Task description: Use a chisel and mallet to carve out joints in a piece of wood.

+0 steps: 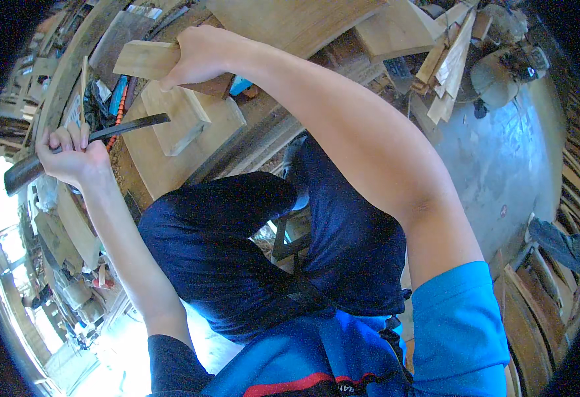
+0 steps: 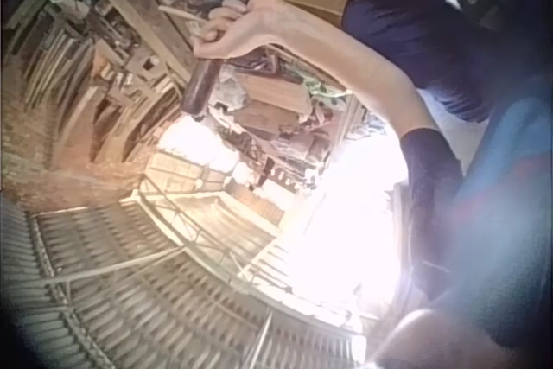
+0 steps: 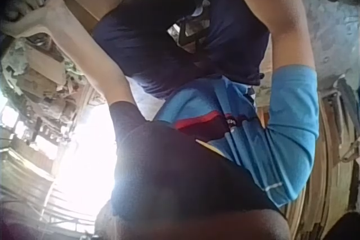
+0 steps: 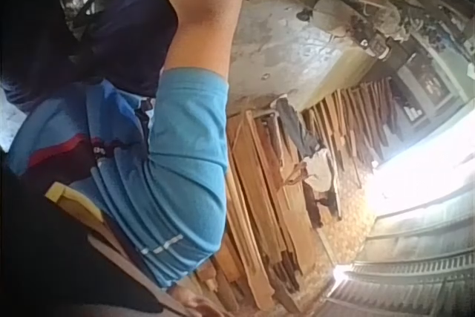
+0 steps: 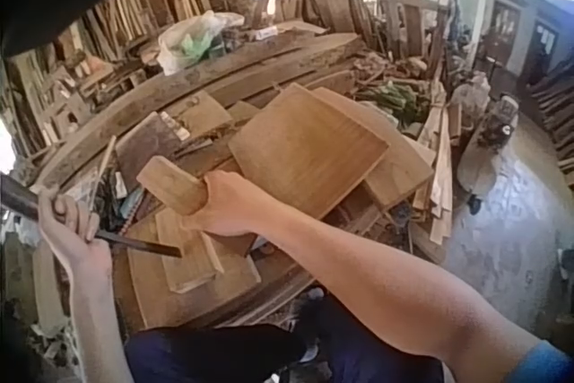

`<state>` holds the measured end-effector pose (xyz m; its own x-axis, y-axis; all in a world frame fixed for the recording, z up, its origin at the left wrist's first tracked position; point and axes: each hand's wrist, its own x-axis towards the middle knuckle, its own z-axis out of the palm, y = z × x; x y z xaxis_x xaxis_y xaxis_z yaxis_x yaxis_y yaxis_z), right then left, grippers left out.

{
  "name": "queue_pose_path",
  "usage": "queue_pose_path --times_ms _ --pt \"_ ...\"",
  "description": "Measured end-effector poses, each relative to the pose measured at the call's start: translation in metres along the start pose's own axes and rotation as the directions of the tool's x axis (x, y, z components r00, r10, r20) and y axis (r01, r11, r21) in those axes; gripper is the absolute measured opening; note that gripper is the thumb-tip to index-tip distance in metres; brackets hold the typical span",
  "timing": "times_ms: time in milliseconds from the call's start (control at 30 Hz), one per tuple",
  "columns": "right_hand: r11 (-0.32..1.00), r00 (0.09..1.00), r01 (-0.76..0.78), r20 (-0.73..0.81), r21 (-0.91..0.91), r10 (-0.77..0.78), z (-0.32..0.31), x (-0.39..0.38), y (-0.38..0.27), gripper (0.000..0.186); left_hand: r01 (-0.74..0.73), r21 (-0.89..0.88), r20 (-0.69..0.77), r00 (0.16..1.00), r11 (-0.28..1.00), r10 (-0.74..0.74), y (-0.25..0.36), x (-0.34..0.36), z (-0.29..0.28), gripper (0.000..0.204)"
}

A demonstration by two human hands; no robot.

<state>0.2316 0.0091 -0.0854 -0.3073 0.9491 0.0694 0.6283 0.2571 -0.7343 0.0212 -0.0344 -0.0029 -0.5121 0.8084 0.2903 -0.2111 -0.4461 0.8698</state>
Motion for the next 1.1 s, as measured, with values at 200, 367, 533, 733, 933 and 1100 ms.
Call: queue_pose_path --times_ms 200,367,533,733,933,1100 --pt "1.000 1.000 0.007 -0.011 -0.012 -0.007 -0.0005 -0.0026 -0.0022 0.076 -0.002 0.009 -0.009 1.000 1.000 0.002 -0.0015 0.0029 -0.0015 0.034" --pt "0.999 1.000 0.003 -0.004 -0.032 -0.003 -0.0023 -0.0025 -0.0029 0.077 -0.002 -0.009 0.005 1.000 1.000 0.002 -0.0020 0.0038 -0.0024 0.033" --pt "1.000 1.000 -0.002 0.009 -0.007 0.002 -0.0016 -0.0023 -0.0025 0.077 0.005 -0.010 -0.004 1.000 1.000 -0.005 -0.0029 0.0036 -0.0017 0.034" --pt "0.999 0.999 0.029 -0.020 -0.037 -0.030 0.0015 0.0002 0.0003 0.078 0.015 -0.013 0.009 1.000 1.000 -0.015 -0.0037 0.0043 -0.0028 0.034" --pt "0.998 0.999 0.036 -0.035 -0.052 -0.038 0.0009 -0.0007 -0.0005 0.079 0.016 -0.014 0.012 1.000 1.000 -0.015 -0.0037 0.0058 -0.0043 0.034" --pt "0.999 0.999 0.023 -0.025 -0.047 -0.024 0.0005 -0.0006 -0.0013 0.080 0.011 -0.009 0.000 1.000 1.000 -0.011 -0.0037 0.0061 -0.0047 0.036"
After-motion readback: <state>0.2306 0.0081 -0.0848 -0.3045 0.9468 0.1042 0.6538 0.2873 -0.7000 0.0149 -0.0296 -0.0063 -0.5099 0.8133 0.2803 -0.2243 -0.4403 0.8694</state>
